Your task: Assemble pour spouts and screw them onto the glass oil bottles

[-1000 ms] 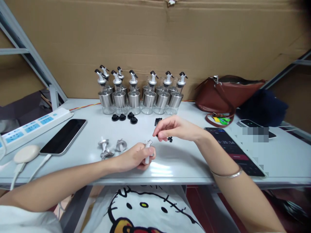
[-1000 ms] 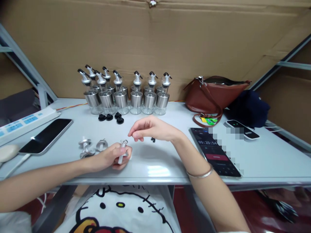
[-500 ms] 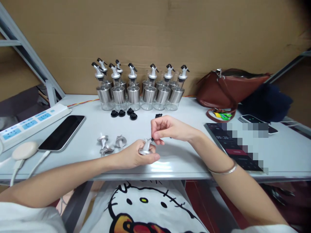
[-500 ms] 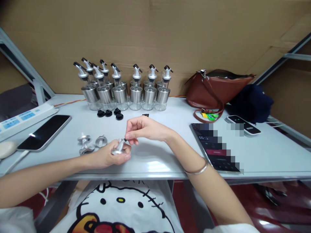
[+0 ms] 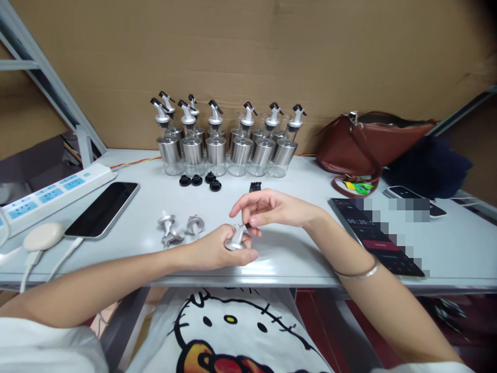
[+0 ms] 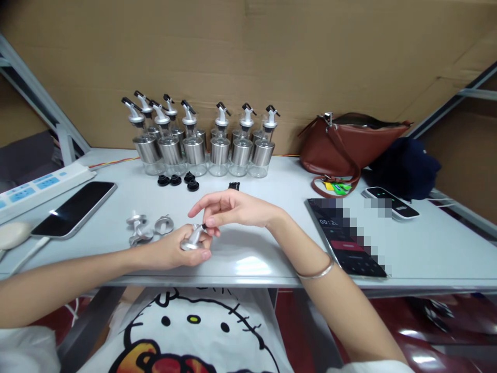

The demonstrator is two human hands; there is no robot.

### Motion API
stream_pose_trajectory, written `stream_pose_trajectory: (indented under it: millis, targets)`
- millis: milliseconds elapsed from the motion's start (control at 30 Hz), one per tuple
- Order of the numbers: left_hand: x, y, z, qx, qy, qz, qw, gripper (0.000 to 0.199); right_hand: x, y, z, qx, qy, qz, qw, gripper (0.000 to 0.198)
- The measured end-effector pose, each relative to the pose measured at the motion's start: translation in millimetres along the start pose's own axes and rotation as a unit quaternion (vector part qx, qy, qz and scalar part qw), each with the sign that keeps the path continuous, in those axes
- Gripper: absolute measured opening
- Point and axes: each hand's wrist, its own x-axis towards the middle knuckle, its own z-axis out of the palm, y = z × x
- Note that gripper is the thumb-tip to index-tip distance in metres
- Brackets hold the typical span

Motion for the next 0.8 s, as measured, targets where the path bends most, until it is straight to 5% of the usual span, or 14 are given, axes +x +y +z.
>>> stream_pose_trajectory:
  millis: [267, 467, 800]
  targets:
    - [-1.6, 3.3, -0.5, -0.028, 0.009, -0.027, 0.999, 0.028, -3.5, -4.0, 0.5, -0.030, -0.076, 0.008, 0.997, 0.031]
    - [-0.6, 2.6, -3.6, -0.048, 0.016, -0.036, 0.998, 0.032, -4.5, -1.0, -3.1, -0.026, -0.085, -0.032, 0.996, 0.029]
    - [-2.7, 1.4, -1.1, 0.005, 0.004, -0.038, 0.999, 0.036, -6.4, -3.7, -1.8, 0.010, -0.101, 0.017, 0.995, 0.025]
